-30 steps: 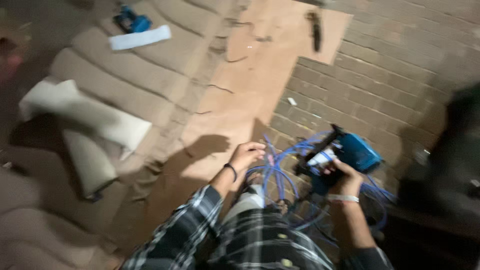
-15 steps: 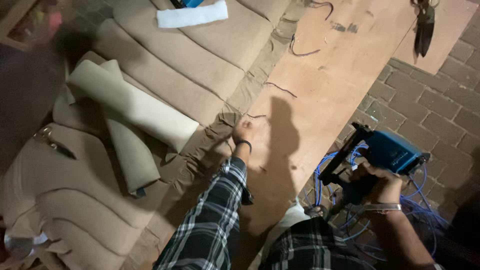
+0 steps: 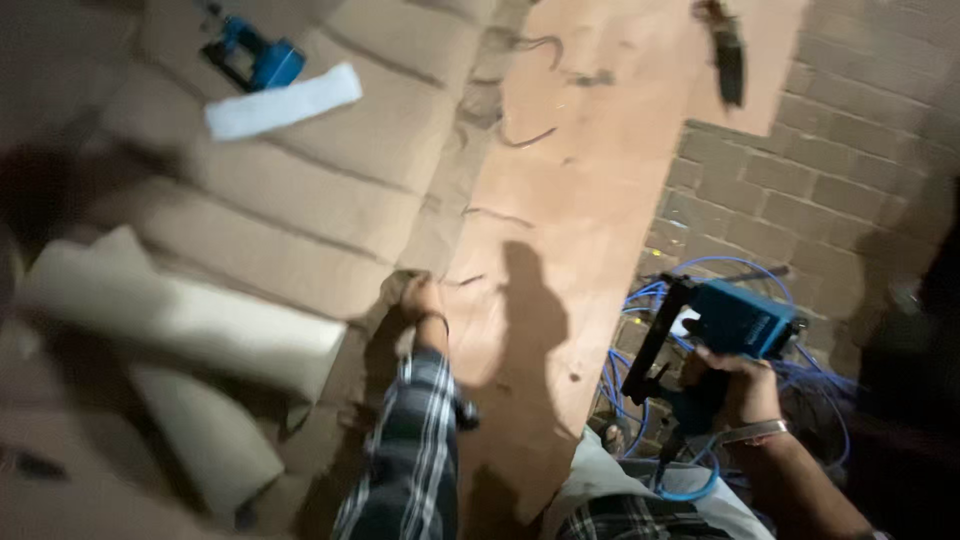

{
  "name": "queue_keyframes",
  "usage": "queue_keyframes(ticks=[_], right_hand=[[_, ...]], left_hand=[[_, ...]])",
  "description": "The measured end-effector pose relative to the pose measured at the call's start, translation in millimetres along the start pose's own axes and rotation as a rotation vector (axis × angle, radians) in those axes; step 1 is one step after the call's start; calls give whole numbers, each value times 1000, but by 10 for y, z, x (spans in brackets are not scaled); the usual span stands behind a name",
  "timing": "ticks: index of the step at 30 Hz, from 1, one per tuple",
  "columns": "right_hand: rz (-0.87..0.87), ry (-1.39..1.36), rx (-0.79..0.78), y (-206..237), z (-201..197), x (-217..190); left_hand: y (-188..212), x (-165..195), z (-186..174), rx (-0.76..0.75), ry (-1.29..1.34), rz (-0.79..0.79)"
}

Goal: The person staples brown fabric onto a curved sofa backrest frame using a pneumatic stapler, pressing and smoothing the fabric with their hands between staples. They trim excess fabric with a utility knife, work along the frame edge, and later handle a rolled foam cushion piece on the workbench.

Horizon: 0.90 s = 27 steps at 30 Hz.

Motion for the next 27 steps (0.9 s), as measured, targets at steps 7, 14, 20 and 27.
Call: queue_keyframes(ticks=[7,14,20,27], right_hand=[[-6,-113,127,191,-22,-128],[-193,-44,206,467,-284,-459],[-400,-247,293,822,-1002,-942],[-542,-641,252,1579,-2439,-1107]], left_hand=[[1223,303,982,-469,599,32],[2551,626,1487,-795,438,256],[3058,944,1503,-906,256,529],[3968,1354,1839,-1000,168,806]])
Point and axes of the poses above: each hand's wrist, its own y-axis away from the middle knuckle, its own z-axis out of the palm, x = y × z, the point moved 2 cm from there along -y, towards the middle knuckle, and after that the axes turned 14 degrees about -y, right-handed, at the moved point
